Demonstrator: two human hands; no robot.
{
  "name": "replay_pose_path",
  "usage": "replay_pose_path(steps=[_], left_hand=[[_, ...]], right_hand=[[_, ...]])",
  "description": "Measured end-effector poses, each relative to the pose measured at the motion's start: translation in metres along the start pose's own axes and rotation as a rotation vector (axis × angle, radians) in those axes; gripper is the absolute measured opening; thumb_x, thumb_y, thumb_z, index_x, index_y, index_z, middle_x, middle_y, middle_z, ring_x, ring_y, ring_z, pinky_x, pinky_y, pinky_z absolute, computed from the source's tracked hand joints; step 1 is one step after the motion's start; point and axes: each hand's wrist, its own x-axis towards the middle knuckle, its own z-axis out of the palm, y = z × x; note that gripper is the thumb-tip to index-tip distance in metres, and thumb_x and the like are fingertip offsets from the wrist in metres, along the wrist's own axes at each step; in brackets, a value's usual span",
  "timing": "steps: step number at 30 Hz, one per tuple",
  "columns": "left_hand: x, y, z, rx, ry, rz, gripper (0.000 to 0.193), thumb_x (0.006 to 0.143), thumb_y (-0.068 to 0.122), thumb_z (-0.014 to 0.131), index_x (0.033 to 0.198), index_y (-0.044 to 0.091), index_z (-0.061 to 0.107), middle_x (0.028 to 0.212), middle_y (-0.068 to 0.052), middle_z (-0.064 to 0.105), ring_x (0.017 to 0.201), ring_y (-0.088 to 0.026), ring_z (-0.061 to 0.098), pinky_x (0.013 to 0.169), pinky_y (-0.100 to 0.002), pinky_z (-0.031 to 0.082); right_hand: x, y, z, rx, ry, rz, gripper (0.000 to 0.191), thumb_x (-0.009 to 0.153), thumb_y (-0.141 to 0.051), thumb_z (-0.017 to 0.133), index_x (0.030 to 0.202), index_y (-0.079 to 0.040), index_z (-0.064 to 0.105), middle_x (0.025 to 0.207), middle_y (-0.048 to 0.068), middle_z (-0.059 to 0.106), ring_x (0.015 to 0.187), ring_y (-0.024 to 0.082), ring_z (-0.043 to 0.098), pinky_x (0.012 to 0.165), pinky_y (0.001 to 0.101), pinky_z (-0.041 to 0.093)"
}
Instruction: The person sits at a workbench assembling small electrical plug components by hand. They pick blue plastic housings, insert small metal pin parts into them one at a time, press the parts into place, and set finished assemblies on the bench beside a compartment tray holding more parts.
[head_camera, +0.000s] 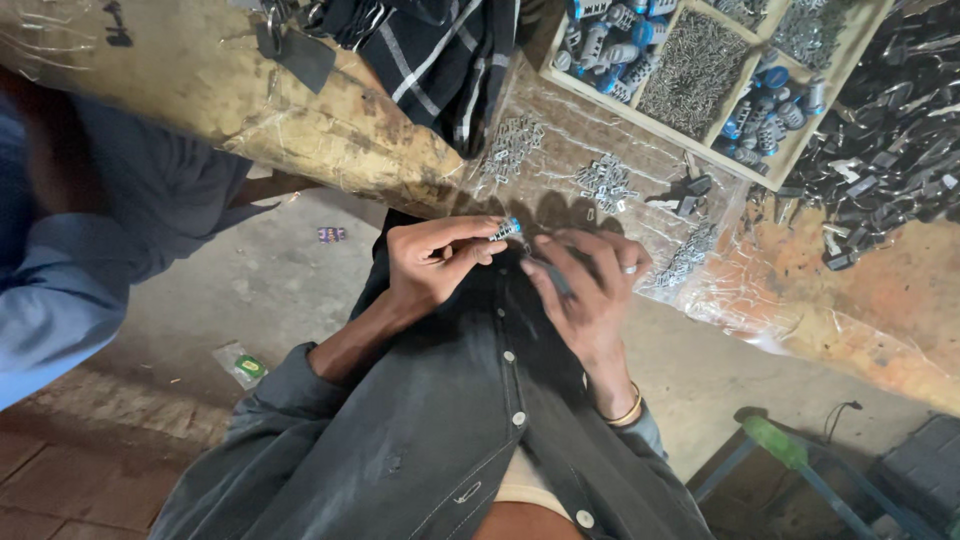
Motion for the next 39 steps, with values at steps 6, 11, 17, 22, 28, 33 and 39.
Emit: replay_pose_path(steps=[6,11,17,22,28,33,39], left_hand=[[-0.001,-0.003,0.003,-0.043,-0.023,-0.01,0.019,0.094,-0.011,0.072,0.112,-0.005,0.072,0.119,-0.016,0.075,0.097,-0.022,0.079,0.069,-0.023,0.062],[0.002,-0.004,0.011,-0.025,-0.06,-0.005,0.02,0.092,-0.009,0.075,0.111,-0.005,0.073,0.117,-0.016,0.076,0.092,-0.019,0.079,0.067,-0.022,0.061],[0.004,-0.001,0.027,-0.057,-0.099,-0.032,0.023,0.092,-0.005,0.078,0.114,-0.005,0.074,0.114,-0.014,0.077,0.083,-0.012,0.075,0.069,-0.023,0.06],[0.006,0.001,0.034,0.008,-0.103,-0.019,0.024,0.091,-0.003,0.08,0.114,-0.002,0.075,0.113,-0.013,0.078,0.075,-0.01,0.072,0.065,-0.022,0.059],[0.007,0.004,0.031,0.08,-0.12,0.022,0.022,0.091,-0.001,0.079,0.113,-0.001,0.075,0.114,-0.013,0.078,0.079,-0.013,0.077,0.067,-0.024,0.062],[0.01,0.005,0.025,0.278,-0.139,0.25,0.023,0.09,-0.001,0.079,0.112,0.001,0.075,0.114,-0.014,0.076,0.095,-0.023,0.079,0.077,-0.03,0.064],[0.012,0.005,0.02,0.16,-0.106,0.153,0.021,0.092,-0.002,0.078,0.112,0.0,0.074,0.115,-0.014,0.076,0.095,-0.022,0.08,0.075,-0.028,0.065]], right_hand=[[0.003,0.0,0.0,-0.069,-0.026,-0.004,0.029,0.085,-0.015,0.09,0.11,-0.021,0.077,0.121,-0.003,0.065,0.112,0.024,0.056,0.101,0.0448,0.033],[0.0,0.004,-0.007,0.003,-0.034,-0.028,0.022,0.085,-0.008,0.087,0.105,-0.013,0.077,0.108,-0.001,0.069,0.102,0.023,0.061,0.099,0.0423,0.036],[-0.003,0.007,-0.012,0.268,0.101,0.232,0.014,0.091,0.003,0.079,0.102,-0.004,0.075,0.1,0.008,0.077,0.092,0.02,0.069,0.091,0.0331,0.043],[-0.008,0.005,-0.004,0.371,0.133,0.259,0.014,0.09,0.003,0.08,0.1,-0.002,0.073,0.101,0.007,0.075,0.098,0.021,0.067,0.091,0.0322,0.05],[-0.012,-0.001,0.005,0.66,0.169,0.553,0.023,0.086,-0.004,0.081,0.103,-0.005,0.065,0.098,0.0,0.072,0.092,0.013,0.068,0.084,0.0306,0.054],[-0.01,0.001,-0.004,0.163,-0.004,0.256,0.019,0.086,-0.01,0.088,0.102,-0.01,0.077,0.097,0.002,0.073,0.085,0.014,0.062,0.094,0.0391,0.039],[0.001,0.005,-0.024,-0.168,0.03,0.126,0.035,0.085,-0.017,0.087,0.118,-0.016,0.079,0.123,0.007,0.062,0.119,0.029,0.051,0.102,0.0441,0.036]])
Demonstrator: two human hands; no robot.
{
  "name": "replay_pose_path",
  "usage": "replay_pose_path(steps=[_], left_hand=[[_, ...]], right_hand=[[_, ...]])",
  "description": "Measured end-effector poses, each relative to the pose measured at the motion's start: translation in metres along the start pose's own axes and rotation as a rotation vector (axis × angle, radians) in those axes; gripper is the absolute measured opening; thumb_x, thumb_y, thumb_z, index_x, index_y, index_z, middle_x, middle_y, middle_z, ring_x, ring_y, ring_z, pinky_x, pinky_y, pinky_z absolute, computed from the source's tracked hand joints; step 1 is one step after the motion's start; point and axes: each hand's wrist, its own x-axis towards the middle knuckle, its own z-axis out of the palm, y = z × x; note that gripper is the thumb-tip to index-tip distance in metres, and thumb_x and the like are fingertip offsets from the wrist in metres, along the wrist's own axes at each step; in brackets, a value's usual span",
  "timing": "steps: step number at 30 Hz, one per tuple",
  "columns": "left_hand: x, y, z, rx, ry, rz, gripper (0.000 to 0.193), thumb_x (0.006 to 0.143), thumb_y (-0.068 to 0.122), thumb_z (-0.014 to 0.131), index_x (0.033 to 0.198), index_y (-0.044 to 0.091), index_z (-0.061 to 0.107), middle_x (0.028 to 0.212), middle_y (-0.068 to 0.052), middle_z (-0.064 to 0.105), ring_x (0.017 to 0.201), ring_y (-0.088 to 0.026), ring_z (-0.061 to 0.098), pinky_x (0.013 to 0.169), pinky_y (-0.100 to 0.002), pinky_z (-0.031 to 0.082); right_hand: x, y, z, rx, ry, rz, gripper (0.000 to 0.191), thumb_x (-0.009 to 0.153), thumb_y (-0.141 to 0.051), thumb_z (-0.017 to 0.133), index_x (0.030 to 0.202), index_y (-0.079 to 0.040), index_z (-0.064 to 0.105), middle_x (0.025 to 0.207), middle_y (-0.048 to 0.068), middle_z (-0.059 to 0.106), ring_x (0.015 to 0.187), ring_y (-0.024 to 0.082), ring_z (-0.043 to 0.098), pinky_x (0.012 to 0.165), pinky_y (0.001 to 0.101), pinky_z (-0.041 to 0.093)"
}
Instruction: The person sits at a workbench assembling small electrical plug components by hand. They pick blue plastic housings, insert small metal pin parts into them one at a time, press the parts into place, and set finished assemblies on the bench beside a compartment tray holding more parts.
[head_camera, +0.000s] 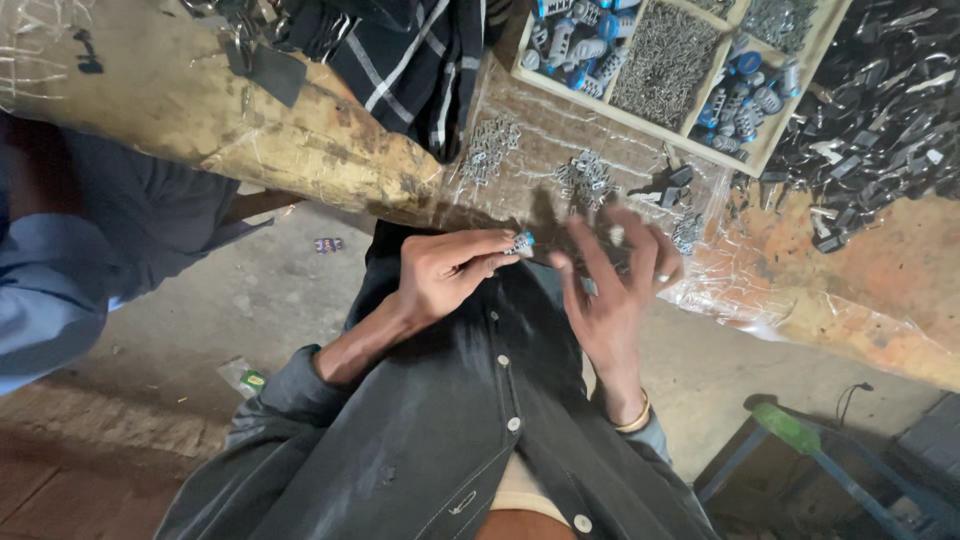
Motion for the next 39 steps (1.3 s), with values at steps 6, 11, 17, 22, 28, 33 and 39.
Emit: replay_pose_path(steps=[6,11,17,22,28,33,39], left_hand=[[-0.003,-0.002,-0.001,-0.164,0.01,-0.151,0.021,0.093,-0.003,0.077,0.113,-0.004,0.074,0.116,-0.015,0.076,0.083,-0.015,0.077,0.066,-0.024,0.062],[-0.006,-0.006,0.002,-0.167,0.025,-0.159,0.021,0.092,-0.002,0.078,0.113,-0.003,0.074,0.114,-0.013,0.076,0.081,-0.012,0.076,0.065,-0.023,0.061],[-0.007,-0.005,0.001,-0.112,0.031,-0.167,0.023,0.091,0.001,0.08,0.112,-0.002,0.075,0.11,-0.012,0.078,0.07,-0.01,0.072,0.062,-0.023,0.058],[-0.005,-0.003,0.0,-0.115,0.031,-0.155,0.023,0.091,0.001,0.08,0.112,-0.002,0.075,0.11,-0.012,0.078,0.07,-0.01,0.072,0.062,-0.023,0.058],[-0.004,-0.002,0.001,-0.12,0.031,-0.168,0.023,0.09,0.001,0.081,0.113,-0.002,0.075,0.112,-0.012,0.078,0.071,-0.01,0.072,0.062,-0.023,0.059],[-0.004,-0.001,0.0,-0.13,0.026,-0.176,0.024,0.09,0.0,0.08,0.113,-0.002,0.075,0.113,-0.013,0.077,0.074,-0.011,0.074,0.063,-0.023,0.061],[-0.002,0.001,-0.001,-0.129,0.034,-0.13,0.025,0.09,-0.003,0.08,0.114,-0.003,0.074,0.114,-0.014,0.077,0.075,-0.012,0.074,0.064,-0.024,0.062]], right_hand=[[-0.01,0.009,0.004,0.088,0.012,-0.158,0.032,0.081,-0.01,0.087,0.11,-0.016,0.074,0.122,0.003,0.064,0.121,0.03,0.052,0.104,0.0497,0.032],[-0.02,0.01,0.018,0.365,-0.053,-0.081,0.023,0.083,0.0,0.083,0.101,-0.011,0.073,0.108,-0.001,0.072,0.101,0.022,0.065,0.098,0.0405,0.038],[-0.021,-0.005,0.03,0.807,-0.025,0.233,0.016,0.097,0.009,0.071,0.11,0.001,0.068,0.109,0.009,0.069,0.098,0.017,0.063,0.087,0.0293,0.05],[-0.017,-0.006,0.03,1.137,0.042,0.493,0.031,0.098,0.01,0.069,0.123,0.0,0.054,0.107,0.009,0.069,0.096,0.01,0.066,0.084,0.0229,0.054],[-0.011,-0.005,0.024,1.095,-0.006,0.543,0.032,0.095,0.01,0.071,0.12,-0.001,0.054,0.098,0.009,0.073,0.072,0.007,0.062,0.062,0.0201,0.047],[-0.011,-0.006,0.025,1.097,-0.034,0.576,0.033,0.094,0.009,0.071,0.119,-0.001,0.053,0.096,0.01,0.073,0.064,0.008,0.061,0.054,0.0189,0.043],[-0.014,0.009,0.013,0.688,0.018,0.425,0.02,0.095,0.004,0.076,0.113,0.0,0.067,0.099,0.008,0.072,0.085,0.011,0.069,0.076,0.0231,0.054]])
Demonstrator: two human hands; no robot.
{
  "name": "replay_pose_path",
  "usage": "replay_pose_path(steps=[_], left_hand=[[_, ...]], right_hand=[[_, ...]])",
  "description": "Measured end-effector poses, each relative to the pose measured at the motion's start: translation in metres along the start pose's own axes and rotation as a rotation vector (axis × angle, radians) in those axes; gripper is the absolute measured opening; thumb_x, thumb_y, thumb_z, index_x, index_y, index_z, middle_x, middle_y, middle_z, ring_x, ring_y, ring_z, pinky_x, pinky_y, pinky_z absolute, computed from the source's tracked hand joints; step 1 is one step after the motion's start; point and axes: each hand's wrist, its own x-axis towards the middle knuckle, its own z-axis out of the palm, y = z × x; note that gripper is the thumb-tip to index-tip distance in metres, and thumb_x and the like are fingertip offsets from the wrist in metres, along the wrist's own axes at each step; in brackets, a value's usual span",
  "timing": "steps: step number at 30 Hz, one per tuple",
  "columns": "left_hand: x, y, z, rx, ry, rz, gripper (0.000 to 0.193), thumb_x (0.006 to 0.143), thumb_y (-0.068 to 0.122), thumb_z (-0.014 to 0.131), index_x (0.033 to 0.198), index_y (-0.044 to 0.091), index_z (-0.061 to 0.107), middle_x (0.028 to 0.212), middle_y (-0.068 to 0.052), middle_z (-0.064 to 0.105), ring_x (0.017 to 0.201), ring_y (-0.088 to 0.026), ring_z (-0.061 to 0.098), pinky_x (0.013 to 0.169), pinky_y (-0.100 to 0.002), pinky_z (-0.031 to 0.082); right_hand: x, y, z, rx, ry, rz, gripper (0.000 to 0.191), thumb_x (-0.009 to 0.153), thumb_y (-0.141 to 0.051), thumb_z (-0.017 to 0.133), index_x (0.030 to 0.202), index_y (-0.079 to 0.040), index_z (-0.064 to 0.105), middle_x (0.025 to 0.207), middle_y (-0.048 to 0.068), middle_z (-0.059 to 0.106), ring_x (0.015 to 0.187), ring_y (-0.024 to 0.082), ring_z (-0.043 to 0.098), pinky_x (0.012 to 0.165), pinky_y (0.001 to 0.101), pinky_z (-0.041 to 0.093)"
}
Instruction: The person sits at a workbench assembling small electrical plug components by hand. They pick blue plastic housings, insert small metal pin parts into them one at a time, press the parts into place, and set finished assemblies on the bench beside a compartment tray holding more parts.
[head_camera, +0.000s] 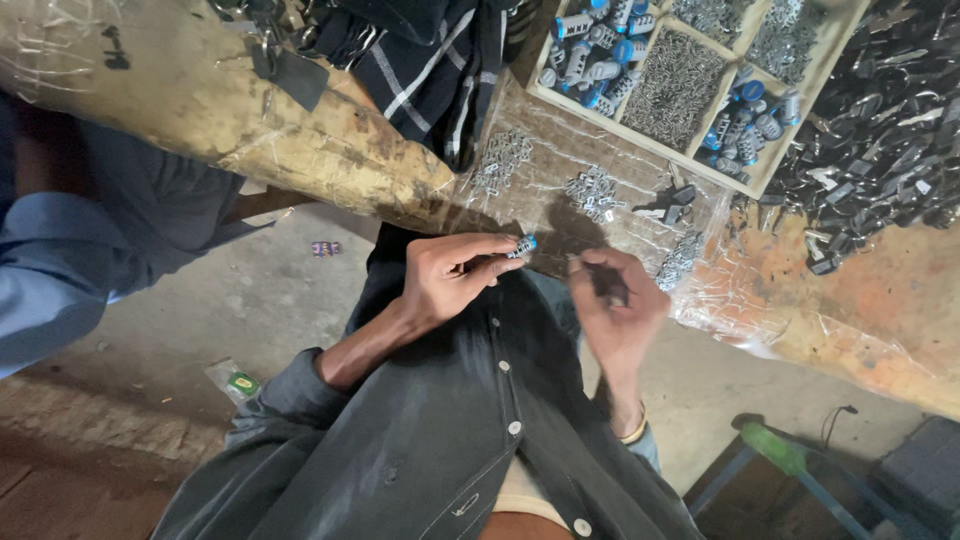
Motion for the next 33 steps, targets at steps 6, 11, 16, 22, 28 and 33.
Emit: replay_pose_path(steps=[6,11,16,22,28,33], left_hand=[[0.001,-0.001,0.0,0.001,0.001,0.0,0.024,0.089,-0.004,0.081,0.113,-0.004,0.074,0.113,-0.015,0.077,0.076,-0.012,0.075,0.063,-0.023,0.061],[-0.001,-0.001,0.001,-0.026,0.005,-0.024,0.023,0.091,-0.004,0.079,0.113,-0.004,0.073,0.114,-0.015,0.077,0.079,-0.012,0.075,0.063,-0.023,0.061],[-0.003,0.0,0.001,-0.027,0.029,-0.084,0.023,0.089,-0.003,0.081,0.111,-0.003,0.075,0.108,-0.013,0.079,0.072,-0.011,0.073,0.058,-0.021,0.055],[0.0,0.001,0.001,-0.022,0.019,-0.067,0.022,0.09,-0.003,0.08,0.111,-0.003,0.074,0.111,-0.014,0.078,0.075,-0.011,0.075,0.058,-0.021,0.057],[0.001,0.005,0.004,-0.037,0.004,-0.063,0.022,0.091,-0.005,0.078,0.113,-0.004,0.074,0.111,-0.014,0.077,0.076,-0.011,0.074,0.061,-0.022,0.057],[0.001,0.004,0.005,-0.022,0.012,-0.051,0.023,0.091,-0.004,0.079,0.113,-0.004,0.074,0.11,-0.013,0.077,0.074,-0.01,0.073,0.061,-0.022,0.057]], right_hand=[[0.006,-0.009,-0.042,-0.546,0.078,-0.02,0.02,0.091,-0.004,0.082,0.11,-0.01,0.079,0.103,0.008,0.072,0.083,0.017,0.067,0.074,0.031,0.05],[0.012,-0.022,-0.018,-0.678,-0.021,-0.285,0.041,0.089,-0.022,0.088,0.127,-0.014,0.074,0.145,0.014,0.052,0.136,0.037,0.042,0.116,0.0534,0.032],[0.017,-0.016,-0.002,-0.77,-0.186,-0.386,0.057,0.084,-0.034,0.089,0.134,-0.013,0.069,0.158,0.019,0.04,0.146,0.048,0.028,0.118,0.0608,0.019],[-0.001,0.015,-0.02,-0.594,-0.176,-0.548,0.029,0.083,-0.012,0.089,0.108,-0.021,0.076,0.127,-0.003,0.068,0.123,0.022,0.058,0.11,0.0471,0.032],[-0.005,0.013,-0.012,-0.319,-0.033,-0.409,0.022,0.087,-0.001,0.085,0.103,-0.009,0.072,0.102,0.003,0.075,0.096,0.016,0.068,0.096,0.0345,0.038],[0.0,-0.007,0.006,-0.334,-0.003,-0.423,0.02,0.086,0.002,0.081,0.101,-0.008,0.073,0.1,0.003,0.074,0.092,0.019,0.066,0.094,0.0346,0.038]])
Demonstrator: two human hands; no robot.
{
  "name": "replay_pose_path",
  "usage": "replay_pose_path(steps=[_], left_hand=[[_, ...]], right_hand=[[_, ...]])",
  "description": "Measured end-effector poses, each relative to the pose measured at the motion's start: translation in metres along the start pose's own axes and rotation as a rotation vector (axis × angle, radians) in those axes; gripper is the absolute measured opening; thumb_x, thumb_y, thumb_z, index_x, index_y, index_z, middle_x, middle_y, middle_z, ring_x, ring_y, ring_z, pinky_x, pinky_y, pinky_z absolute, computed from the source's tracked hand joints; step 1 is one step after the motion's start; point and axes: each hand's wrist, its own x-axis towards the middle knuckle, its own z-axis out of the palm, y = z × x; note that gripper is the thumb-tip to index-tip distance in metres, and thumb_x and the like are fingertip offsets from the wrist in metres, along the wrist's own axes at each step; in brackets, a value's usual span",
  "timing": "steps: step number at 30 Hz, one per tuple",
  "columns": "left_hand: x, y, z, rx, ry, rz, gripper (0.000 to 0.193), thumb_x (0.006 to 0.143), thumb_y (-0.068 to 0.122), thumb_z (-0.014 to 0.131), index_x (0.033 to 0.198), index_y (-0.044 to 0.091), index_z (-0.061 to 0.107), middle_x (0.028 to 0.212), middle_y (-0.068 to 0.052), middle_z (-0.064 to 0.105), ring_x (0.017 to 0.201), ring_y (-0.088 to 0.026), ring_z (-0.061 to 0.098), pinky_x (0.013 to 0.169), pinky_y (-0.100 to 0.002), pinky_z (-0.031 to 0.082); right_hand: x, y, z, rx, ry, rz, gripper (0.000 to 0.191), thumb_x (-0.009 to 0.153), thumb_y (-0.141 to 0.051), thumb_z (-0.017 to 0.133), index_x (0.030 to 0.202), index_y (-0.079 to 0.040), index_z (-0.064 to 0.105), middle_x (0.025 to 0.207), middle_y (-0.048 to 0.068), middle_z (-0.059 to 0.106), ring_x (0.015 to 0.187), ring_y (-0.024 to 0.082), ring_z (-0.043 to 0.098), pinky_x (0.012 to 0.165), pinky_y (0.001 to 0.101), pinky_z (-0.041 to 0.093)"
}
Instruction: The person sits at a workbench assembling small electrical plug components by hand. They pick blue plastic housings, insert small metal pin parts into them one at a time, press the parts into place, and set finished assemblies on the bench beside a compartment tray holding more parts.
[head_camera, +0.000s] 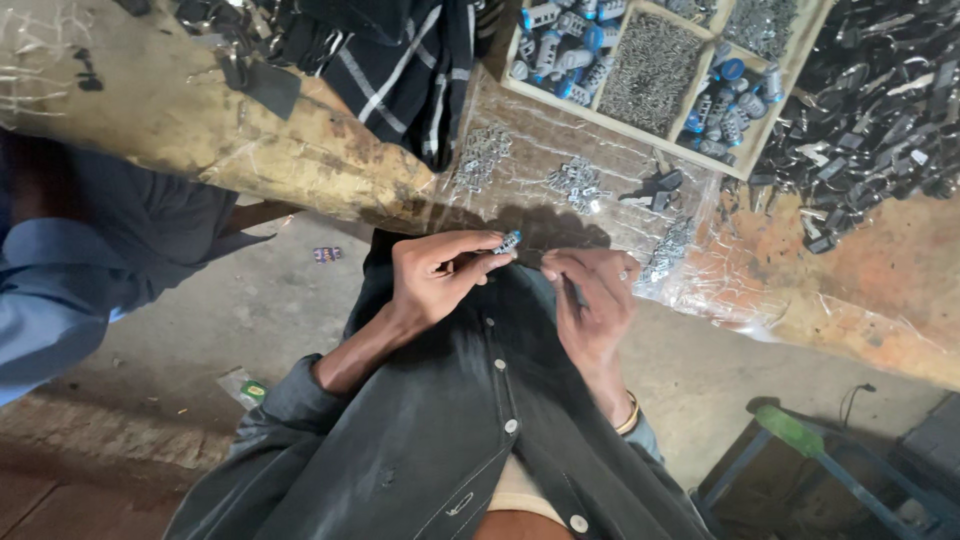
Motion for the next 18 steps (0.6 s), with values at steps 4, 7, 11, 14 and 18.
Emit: replay_pose_path(steps=[4,7,11,14,18], left_hand=[[-0.002,-0.003,0.0,0.015,0.005,0.011,0.023,0.09,-0.002,0.08,0.112,-0.003,0.074,0.111,-0.013,0.077,0.073,-0.009,0.072,0.062,-0.022,0.057],[-0.003,-0.006,-0.001,0.01,0.0,0.006,0.023,0.09,-0.001,0.08,0.113,-0.003,0.074,0.112,-0.013,0.077,0.074,-0.01,0.072,0.063,-0.023,0.059],[-0.005,-0.008,-0.002,0.099,-0.009,0.036,0.024,0.09,0.0,0.081,0.113,-0.001,0.075,0.111,-0.013,0.078,0.078,-0.012,0.076,0.067,-0.024,0.061],[-0.004,-0.009,-0.004,0.1,-0.019,0.094,0.023,0.092,-0.003,0.076,0.115,0.0,0.074,0.116,-0.014,0.077,0.095,-0.018,0.08,0.077,-0.027,0.065],[-0.001,-0.007,-0.009,0.312,-0.012,0.298,0.024,0.089,-0.003,0.078,0.112,0.001,0.075,0.115,-0.014,0.077,0.098,-0.022,0.078,0.078,-0.03,0.065]], right_hand=[[0.004,-0.008,0.013,0.069,-0.02,0.019,0.019,0.089,0.001,0.08,0.104,-0.007,0.07,0.1,0.004,0.073,0.095,0.02,0.066,0.094,0.035,0.039],[0.002,-0.011,0.021,0.153,-0.007,0.063,0.025,0.093,0.001,0.08,0.112,-0.006,0.065,0.104,0.004,0.074,0.098,0.019,0.065,0.096,0.0345,0.041],[0.0,-0.011,0.027,0.208,0.014,0.089,0.034,0.093,0.002,0.079,0.119,-0.004,0.057,0.104,0.004,0.074,0.103,0.019,0.062,0.098,0.0354,0.044],[-0.002,-0.014,0.028,0.108,0.011,0.098,0.035,0.088,0.001,0.083,0.113,-0.006,0.059,0.098,0.004,0.072,0.092,0.018,0.056,0.093,0.0348,0.042],[0.005,-0.024,0.024,-0.048,-0.061,0.116,0.032,0.085,-0.004,0.086,0.108,-0.01,0.064,0.092,0.001,0.068,0.077,0.018,0.052,0.086,0.0366,0.039]])
